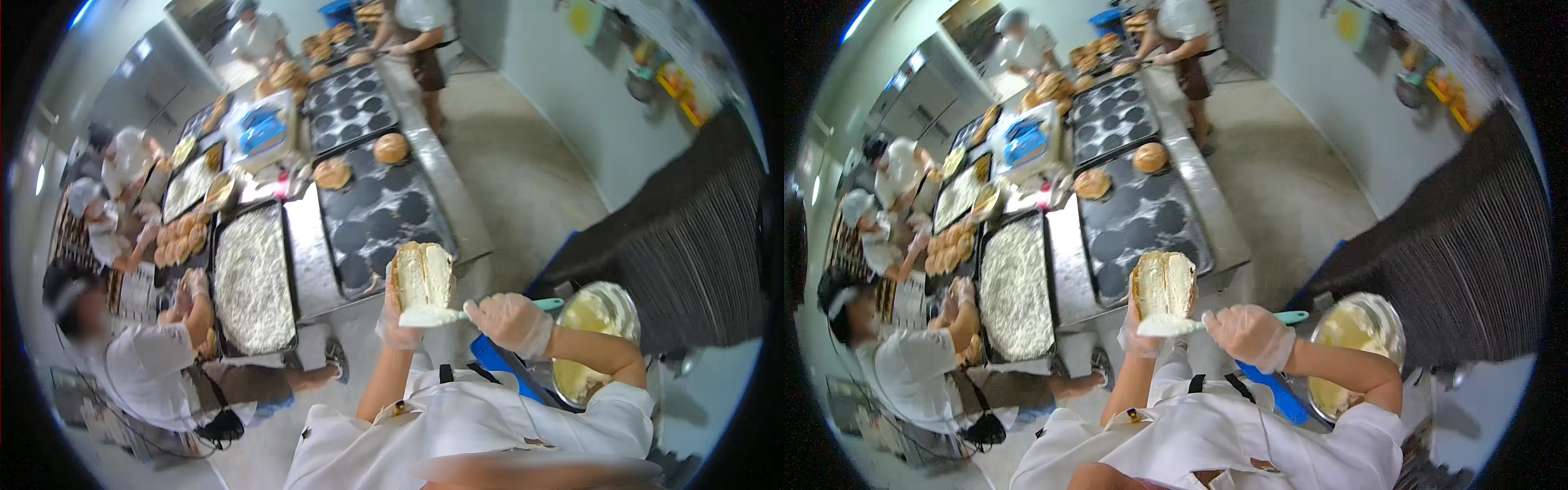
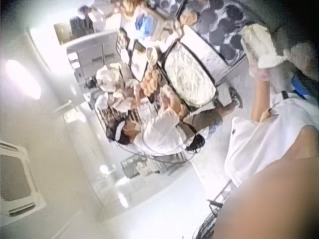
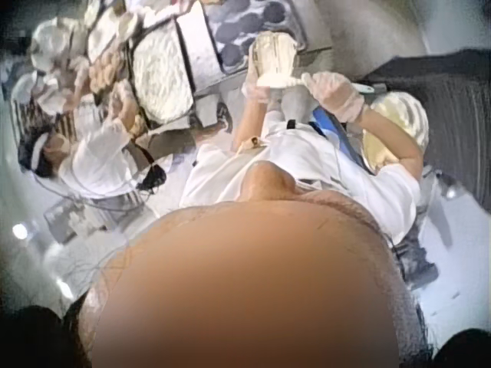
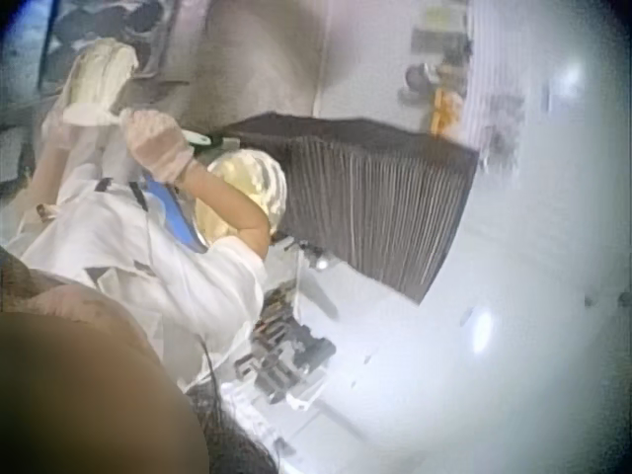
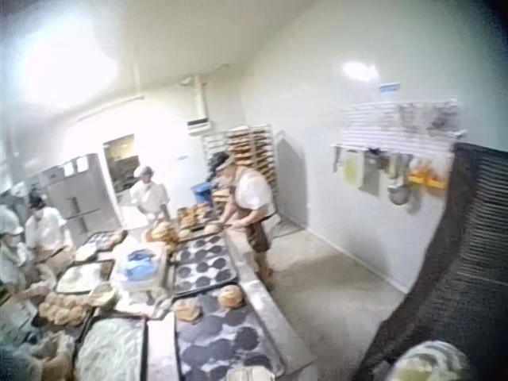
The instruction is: Applying cream filling to sliced pastry buns and organizing them on trays.
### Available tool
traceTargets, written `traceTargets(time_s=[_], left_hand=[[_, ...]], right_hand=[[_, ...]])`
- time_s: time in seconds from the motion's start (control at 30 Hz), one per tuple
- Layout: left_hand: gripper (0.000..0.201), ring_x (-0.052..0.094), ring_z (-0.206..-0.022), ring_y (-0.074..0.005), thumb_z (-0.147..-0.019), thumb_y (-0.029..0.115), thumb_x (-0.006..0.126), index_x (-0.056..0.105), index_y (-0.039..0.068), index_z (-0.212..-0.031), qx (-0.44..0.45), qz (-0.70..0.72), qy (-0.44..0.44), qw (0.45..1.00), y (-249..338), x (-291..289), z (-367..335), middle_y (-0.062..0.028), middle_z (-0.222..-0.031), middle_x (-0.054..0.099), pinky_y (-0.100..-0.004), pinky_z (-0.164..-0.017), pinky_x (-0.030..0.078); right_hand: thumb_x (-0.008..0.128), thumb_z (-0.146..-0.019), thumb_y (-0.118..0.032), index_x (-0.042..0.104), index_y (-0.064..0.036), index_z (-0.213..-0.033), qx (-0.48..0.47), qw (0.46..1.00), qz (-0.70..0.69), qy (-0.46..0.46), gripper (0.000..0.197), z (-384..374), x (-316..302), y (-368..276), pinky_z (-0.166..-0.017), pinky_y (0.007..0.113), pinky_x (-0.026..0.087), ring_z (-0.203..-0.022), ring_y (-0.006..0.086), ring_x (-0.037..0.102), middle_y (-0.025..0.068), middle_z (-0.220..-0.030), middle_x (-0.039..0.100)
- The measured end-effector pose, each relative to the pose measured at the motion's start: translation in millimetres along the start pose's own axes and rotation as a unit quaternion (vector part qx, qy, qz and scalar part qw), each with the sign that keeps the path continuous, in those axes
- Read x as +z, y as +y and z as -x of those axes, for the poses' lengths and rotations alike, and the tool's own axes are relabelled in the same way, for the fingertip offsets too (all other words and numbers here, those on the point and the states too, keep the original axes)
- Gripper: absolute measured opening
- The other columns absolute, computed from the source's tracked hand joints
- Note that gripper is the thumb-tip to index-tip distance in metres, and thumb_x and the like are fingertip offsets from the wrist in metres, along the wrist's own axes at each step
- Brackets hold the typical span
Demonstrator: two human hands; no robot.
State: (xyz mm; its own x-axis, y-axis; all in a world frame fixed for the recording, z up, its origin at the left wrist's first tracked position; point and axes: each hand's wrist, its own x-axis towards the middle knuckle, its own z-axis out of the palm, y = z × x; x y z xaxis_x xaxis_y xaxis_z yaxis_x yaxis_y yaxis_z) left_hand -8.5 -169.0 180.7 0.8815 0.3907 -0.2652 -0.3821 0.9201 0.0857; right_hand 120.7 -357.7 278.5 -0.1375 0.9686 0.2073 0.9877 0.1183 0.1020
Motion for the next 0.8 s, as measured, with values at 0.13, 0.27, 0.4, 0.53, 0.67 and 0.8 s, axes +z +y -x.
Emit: traceTargets(time_s=[0.13, 0.27, 0.4, 0.53, 0.67, 0.8], left_hand=[[0.054, 0.056, -0.127, -0.0329, -0.104, 0.045, 0.040, 0.049, 0.009, -0.144, 0.080, -0.002, 0.005, 0.997, 76.5, -15.1, 5.2, -0.0144, -0.142, 0.055, -0.0504, -0.109, 0.044], [0.064, 0.057, -0.124, -0.0356, -0.100, 0.057, 0.041, 0.051, 0.010, -0.141, 0.187, -0.053, 0.086, 0.977, 220.9, -66.4, 9.5, -0.0163, -0.140, 0.056, -0.0518, -0.103, 0.049], [0.055, 0.065, -0.106, -0.0294, -0.098, 0.048, 0.053, 0.058, 0.005, -0.132, 0.316, -0.324, 0.299, 0.840, 406.5, -98.5, 24.7, -0.0149, -0.123, 0.064, -0.0425, -0.090, 0.057], [0.066, 0.065, -0.106, -0.0311, -0.085, 0.056, 0.068, 0.064, 0.004, -0.126, 0.348, -0.701, 0.479, 0.399, 540.7, -185.7, 46.0, -0.0181, -0.119, 0.064, -0.0430, -0.093, 0.051], [0.077, 0.043, -0.138, -0.0368, -0.084, 0.060, 0.066, 0.058, 0.001, -0.133, 0.104, -0.764, 0.637, -0.012, 496.5, -263.4, -1.8, -0.0254, -0.144, 0.049, -0.0445, -0.113, 0.034], [0.053, 0.038, -0.140, -0.0384, -0.094, 0.032, 0.066, 0.056, 0.002, -0.136, 0.427, -0.806, 0.365, 0.187, 457.0, -216.6, -123.8, -0.0234, -0.147, 0.047, -0.0438, -0.117, 0.030]], right_hand=[[0.061, -0.086, -0.016, 0.066, -0.0044, -0.102, -0.070, 0.988, -0.134, 0.014, 0.021, -64.9, 26.1, 11.0, -0.057, 0.032, 0.048, -0.067, 0.0191, 0.060, 0.0039, -0.072, 0.055], [0.064, -0.089, -0.013, 0.070, -0.0061, -0.098, -0.021, 0.967, -0.236, 0.096, 0.013, -132.4, 90.2, 43.0, -0.055, 0.030, 0.050, -0.064, 0.0167, 0.062, 0.0064, -0.078, 0.064], [0.059, -0.096, -0.015, 0.068, -0.0043, -0.105, 0.432, 0.609, -0.662, -0.064, 0.017, -166.7, 139.0, 60.5, -0.053, 0.025, 0.047, -0.058, 0.0083, 0.055, 0.0014, -0.077, 0.064], [0.057, -0.098, -0.018, 0.065, -0.0049, -0.111, 0.481, 0.508, -0.713, -0.053, 0.020, -202.8, 170.6, 64.4, -0.055, 0.023, 0.046, -0.062, 0.0066, 0.056, 0.0008, -0.079, 0.063], [0.055, -0.100, -0.021, 0.058, -0.0058, -0.120, 0.500, 0.474, -0.724, -0.024, 0.025, -234.8, 216.8, 96.4, -0.059, 0.023, 0.049, -0.070, 0.0083, 0.058, 0.0043, -0.089, 0.064], [0.053, -0.103, -0.029, 0.043, -0.0073, -0.134, 0.540, 0.427, -0.725, -0.024, 0.039, -297.7, 255.6, 153.6, -0.065, 0.028, 0.055, -0.083, 0.0158, 0.062, 0.0087, -0.116, 0.058]])
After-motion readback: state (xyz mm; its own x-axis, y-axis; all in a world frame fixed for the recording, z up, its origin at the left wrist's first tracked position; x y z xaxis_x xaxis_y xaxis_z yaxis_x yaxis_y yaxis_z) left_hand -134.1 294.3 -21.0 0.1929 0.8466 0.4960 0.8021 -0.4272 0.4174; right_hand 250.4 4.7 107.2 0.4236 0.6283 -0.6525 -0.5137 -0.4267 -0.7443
